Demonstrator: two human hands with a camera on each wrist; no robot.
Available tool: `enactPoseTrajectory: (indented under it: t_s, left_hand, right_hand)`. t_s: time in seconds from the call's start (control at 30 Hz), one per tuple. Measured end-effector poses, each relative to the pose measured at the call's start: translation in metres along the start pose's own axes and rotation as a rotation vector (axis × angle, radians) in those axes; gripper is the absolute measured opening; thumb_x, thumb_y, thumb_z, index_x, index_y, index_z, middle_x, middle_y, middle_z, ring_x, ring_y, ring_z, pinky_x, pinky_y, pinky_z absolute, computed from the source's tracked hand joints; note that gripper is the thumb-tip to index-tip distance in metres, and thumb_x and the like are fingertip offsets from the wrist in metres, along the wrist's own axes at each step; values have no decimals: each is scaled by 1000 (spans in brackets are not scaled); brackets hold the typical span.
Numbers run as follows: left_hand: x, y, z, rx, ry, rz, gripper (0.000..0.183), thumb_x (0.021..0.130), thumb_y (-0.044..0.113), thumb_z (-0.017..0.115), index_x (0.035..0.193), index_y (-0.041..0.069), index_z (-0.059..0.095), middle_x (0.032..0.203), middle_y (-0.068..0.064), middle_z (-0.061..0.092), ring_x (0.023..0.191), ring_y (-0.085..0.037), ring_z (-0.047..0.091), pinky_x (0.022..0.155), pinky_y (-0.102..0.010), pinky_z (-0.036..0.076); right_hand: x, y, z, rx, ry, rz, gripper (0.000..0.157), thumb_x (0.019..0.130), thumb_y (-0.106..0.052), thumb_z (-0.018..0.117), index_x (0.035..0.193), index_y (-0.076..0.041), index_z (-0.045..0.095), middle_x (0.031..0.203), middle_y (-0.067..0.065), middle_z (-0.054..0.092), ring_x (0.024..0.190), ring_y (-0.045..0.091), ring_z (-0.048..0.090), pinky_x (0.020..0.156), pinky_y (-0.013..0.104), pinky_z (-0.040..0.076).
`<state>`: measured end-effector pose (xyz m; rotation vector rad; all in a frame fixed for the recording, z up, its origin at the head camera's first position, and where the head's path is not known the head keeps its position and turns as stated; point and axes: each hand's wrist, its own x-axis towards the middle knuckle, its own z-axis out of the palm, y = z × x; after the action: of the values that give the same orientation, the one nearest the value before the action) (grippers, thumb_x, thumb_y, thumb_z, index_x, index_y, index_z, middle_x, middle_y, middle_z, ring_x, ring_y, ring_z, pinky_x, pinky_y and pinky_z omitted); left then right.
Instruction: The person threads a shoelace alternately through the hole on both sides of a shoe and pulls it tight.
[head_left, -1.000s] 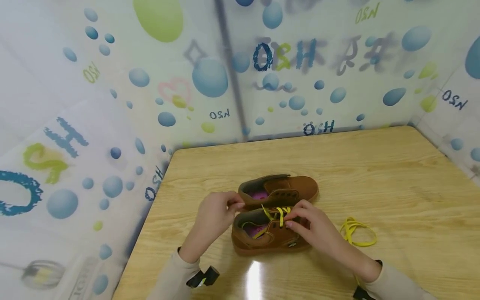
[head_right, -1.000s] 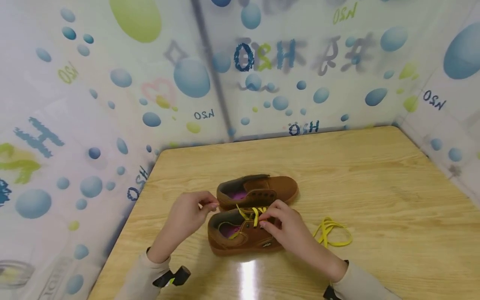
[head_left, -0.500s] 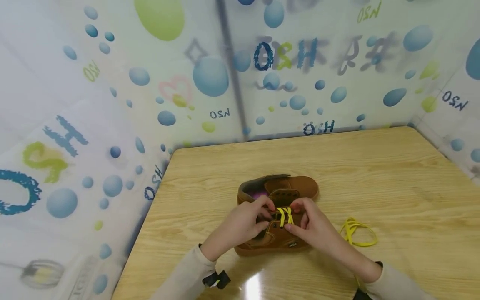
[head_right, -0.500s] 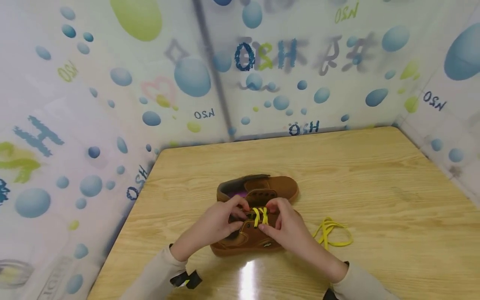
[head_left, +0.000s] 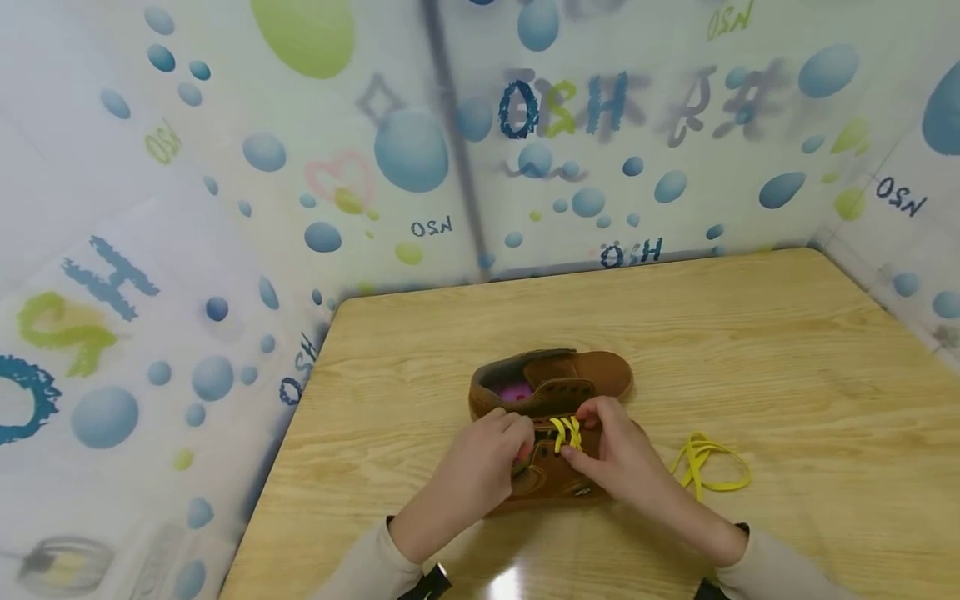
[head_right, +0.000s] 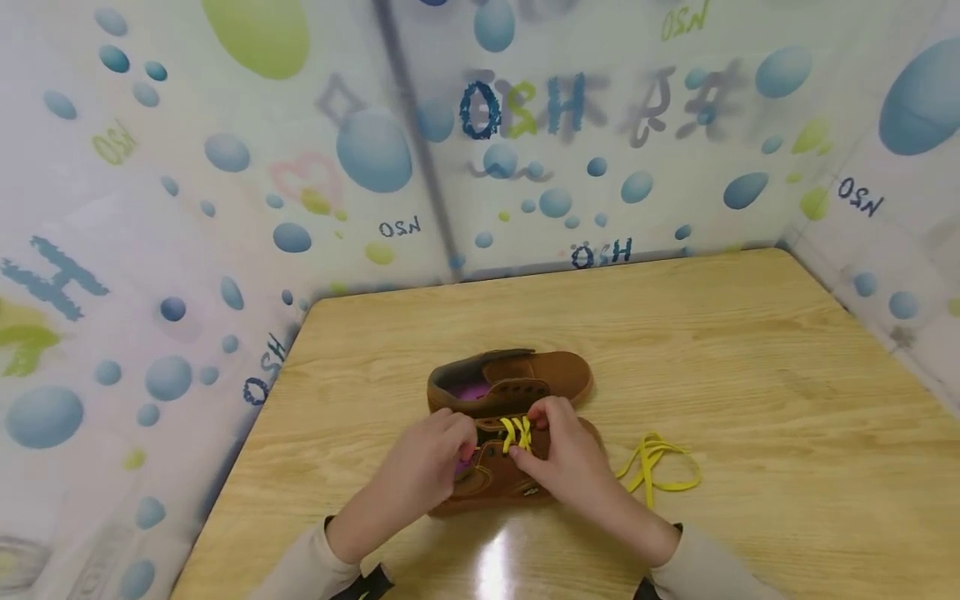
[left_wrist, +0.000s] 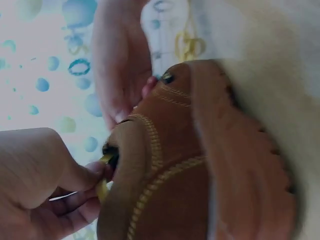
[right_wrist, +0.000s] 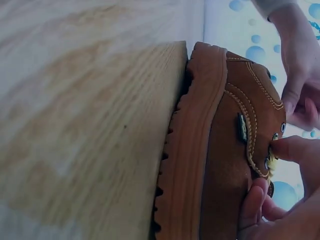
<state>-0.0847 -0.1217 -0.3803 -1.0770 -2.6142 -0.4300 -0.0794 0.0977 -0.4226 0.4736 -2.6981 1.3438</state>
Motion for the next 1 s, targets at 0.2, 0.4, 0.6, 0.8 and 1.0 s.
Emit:
enactPoseTrajectory:
  t_s: [0.2, 0.4, 0.6, 0.8, 1.0]
  left_hand:
    - [-5, 2, -1, 111, -77, -43, 28, 79, -5, 75, 93, 15, 61, 86, 5, 68, 72, -9, 49, 65, -19, 43]
    - [-1, -1, 4, 41, -195, -64, 7, 94, 13, 66, 98, 13, 72, 94, 3, 72, 77, -9, 53, 68, -19, 45]
    - [-6, -9, 17, -176, -8, -24, 14, 96, 16, 64, 83, 17, 68, 78, 8, 63, 69, -4, 42, 64, -14, 36]
    - [-9, -20, 32, -343, 220, 182, 21, 96, 11, 62, 76, 18, 60, 71, 8, 53, 69, -5, 33, 69, -15, 30]
    - [-12, -28, 29, -356, 211, 250, 21, 93, 8, 63, 75, 18, 59, 70, 8, 52, 67, -5, 34, 70, -18, 30]
  right_hand:
    - [-2, 2, -1, -31, -10, -53, 52, 82, -28, 82, 119, -9, 51, 108, 8, 53, 60, -1, 41, 55, 19, 41]
    - [-6, 3, 6, -221, -11, -99, 78, 76, -54, 80, 138, -19, 48, 117, 5, 49, 74, 5, 49, 65, 24, 44]
    - [-4, 2, 9, -278, -8, -123, 74, 79, -57, 76, 136, -17, 52, 133, 9, 48, 78, 13, 60, 70, 35, 51]
    - [-1, 2, 5, -312, -40, -124, 71, 80, -59, 74, 133, -16, 53, 128, 6, 56, 82, 11, 61, 71, 33, 52]
    - [0, 2, 3, -318, -68, -130, 65, 84, -62, 67, 130, -18, 54, 125, 4, 58, 82, 12, 63, 70, 31, 52]
